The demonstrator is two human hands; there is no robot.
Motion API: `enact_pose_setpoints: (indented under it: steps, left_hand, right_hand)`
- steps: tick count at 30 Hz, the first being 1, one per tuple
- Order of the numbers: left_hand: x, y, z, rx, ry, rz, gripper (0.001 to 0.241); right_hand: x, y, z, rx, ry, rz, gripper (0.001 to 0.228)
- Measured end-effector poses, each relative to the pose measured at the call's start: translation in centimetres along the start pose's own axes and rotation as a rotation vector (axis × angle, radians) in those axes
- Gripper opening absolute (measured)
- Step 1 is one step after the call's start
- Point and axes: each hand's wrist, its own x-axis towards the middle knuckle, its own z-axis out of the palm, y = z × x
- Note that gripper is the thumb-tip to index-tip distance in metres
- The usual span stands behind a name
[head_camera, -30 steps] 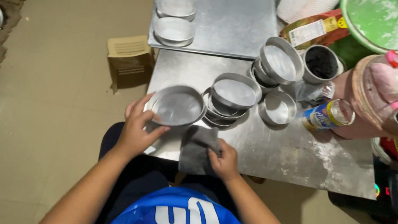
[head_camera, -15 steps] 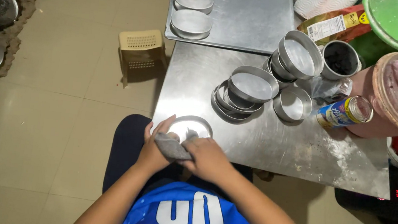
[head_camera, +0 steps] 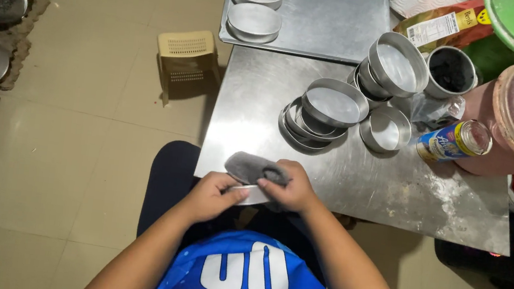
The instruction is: Wiping and stacking metal baking pans on a prep table.
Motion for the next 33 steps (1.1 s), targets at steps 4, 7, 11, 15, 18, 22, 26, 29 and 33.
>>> enact_pose_setpoints:
  steps: [4, 7, 11, 15, 18, 22, 26, 29, 33]
  left_hand:
    - [0.4, 1.9, -0.6, -0.382, -0.368, -0.205, 0.024]
    - [-0.2, -0.2, 0.5, -0.696, -0.387, -0.213, 0.024]
    - [-0.1, 1.0, 1.5, -0.878, -0.138, -0.148, 0.026]
    - [-0.6, 0.8, 2.2, -1.477, -0.016, -0.407, 0.036]
    - [-1.7, -0.5, 3.1, -1.598, -0.083, -0.382, 0.041]
    - [-2.7, -0.3, 3.7, -1.389, -0.068, -0.242, 0.029]
    - [-2.4, 4.1, 2.5, -0.502, -0.003, -0.123, 0.032]
    - [-0.8, 9.1, 1.3, -0.176, -0.124, 0.469, 0.031]
    - [-0.3, 6.5, 3.3, 0.293, -0.171, 0.544, 0.036]
  right_hand:
    - [-0.8, 3.0, 1.3, 0.386, 0.248, 0.181, 0.028]
    - [-1.1, 3.3, 2.5, 0.527, 0.459, 0.289, 0.035]
    - [0.1, -6.0, 2.4, 0.206, 0.605, -0.027, 0.053]
    - [-0.5, -8.6, 1.7, -0.252, 0.417, -0.468, 0.055]
    - [-0.8, -8.6, 1.5, -0.284, 0.299, -0.53, 0.046]
    - [0.2, -8.1, 0.9, -0.169, 0.425, -0.444, 0.044]
    - [1.4, -8.2, -0.1, 0.414, 0.539, -0.117, 0.052]
    - [1.8, -8.2, -0.7, 1.22, 0.319, 0.266, 0.065]
    - [0.3, -7.3, 0.8, 1.398, 0.367, 0.494, 0.068]
